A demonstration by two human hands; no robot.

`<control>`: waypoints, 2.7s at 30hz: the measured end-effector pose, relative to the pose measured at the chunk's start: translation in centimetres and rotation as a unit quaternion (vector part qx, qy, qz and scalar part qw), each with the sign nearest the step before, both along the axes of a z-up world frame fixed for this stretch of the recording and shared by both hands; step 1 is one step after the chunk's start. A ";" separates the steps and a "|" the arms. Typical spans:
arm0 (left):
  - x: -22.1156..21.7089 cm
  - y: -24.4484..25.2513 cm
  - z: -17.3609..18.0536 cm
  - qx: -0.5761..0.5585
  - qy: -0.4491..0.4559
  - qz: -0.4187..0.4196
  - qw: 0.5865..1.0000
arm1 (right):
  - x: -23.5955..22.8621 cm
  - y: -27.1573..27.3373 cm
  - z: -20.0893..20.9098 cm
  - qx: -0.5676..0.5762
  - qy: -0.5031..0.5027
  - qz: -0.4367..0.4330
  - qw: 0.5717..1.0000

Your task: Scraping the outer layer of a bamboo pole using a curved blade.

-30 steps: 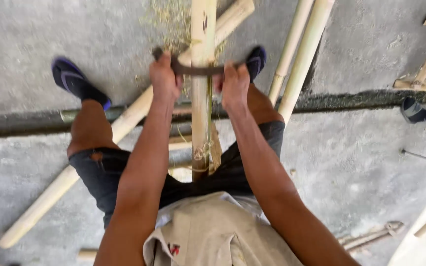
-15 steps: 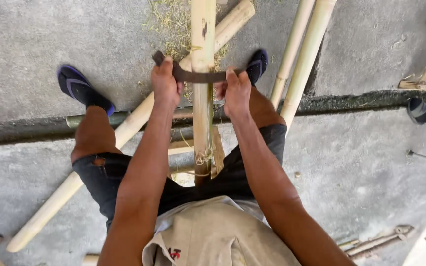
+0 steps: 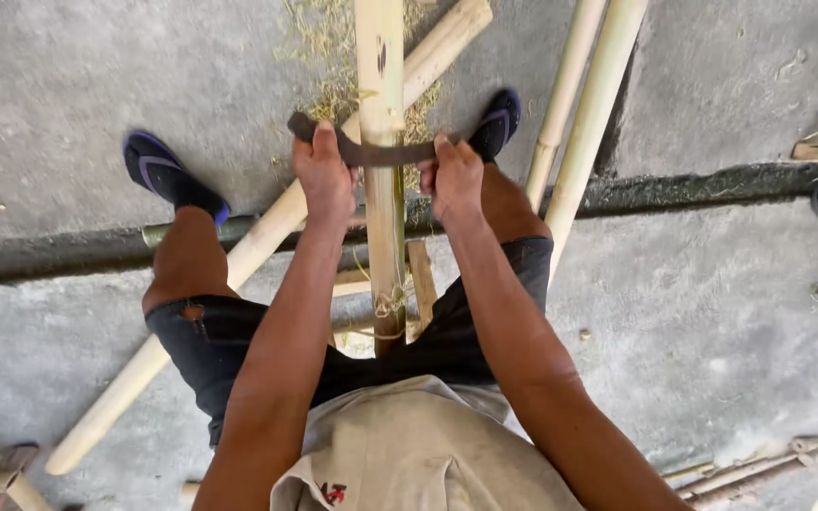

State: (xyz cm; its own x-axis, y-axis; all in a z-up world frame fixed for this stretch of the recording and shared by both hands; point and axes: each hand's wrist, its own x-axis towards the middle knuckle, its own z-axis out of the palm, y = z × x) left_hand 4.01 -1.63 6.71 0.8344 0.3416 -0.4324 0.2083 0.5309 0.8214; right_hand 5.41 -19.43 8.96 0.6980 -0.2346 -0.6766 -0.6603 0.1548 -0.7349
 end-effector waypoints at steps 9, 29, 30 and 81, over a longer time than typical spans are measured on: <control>-3.9 -1.3 4.0 0.124 0.090 -0.021 0.988 | -4.2 -2.5 -9.6 0.117 0.058 -0.064 0.989; -4.1 -0.4 -1.0 0.005 0.100 0.040 0.994 | -4.1 0.0 -0.4 0.033 -0.019 -0.033 0.999; -3.2 -0.5 -1.5 -0.015 0.092 0.051 0.994 | -2.7 -0.3 -0.3 0.019 -0.041 -0.023 0.999; -0.5 6.4 5.8 0.377 0.126 -0.469 0.789 | -0.3 -2.0 1.3 -0.336 -0.127 0.467 0.808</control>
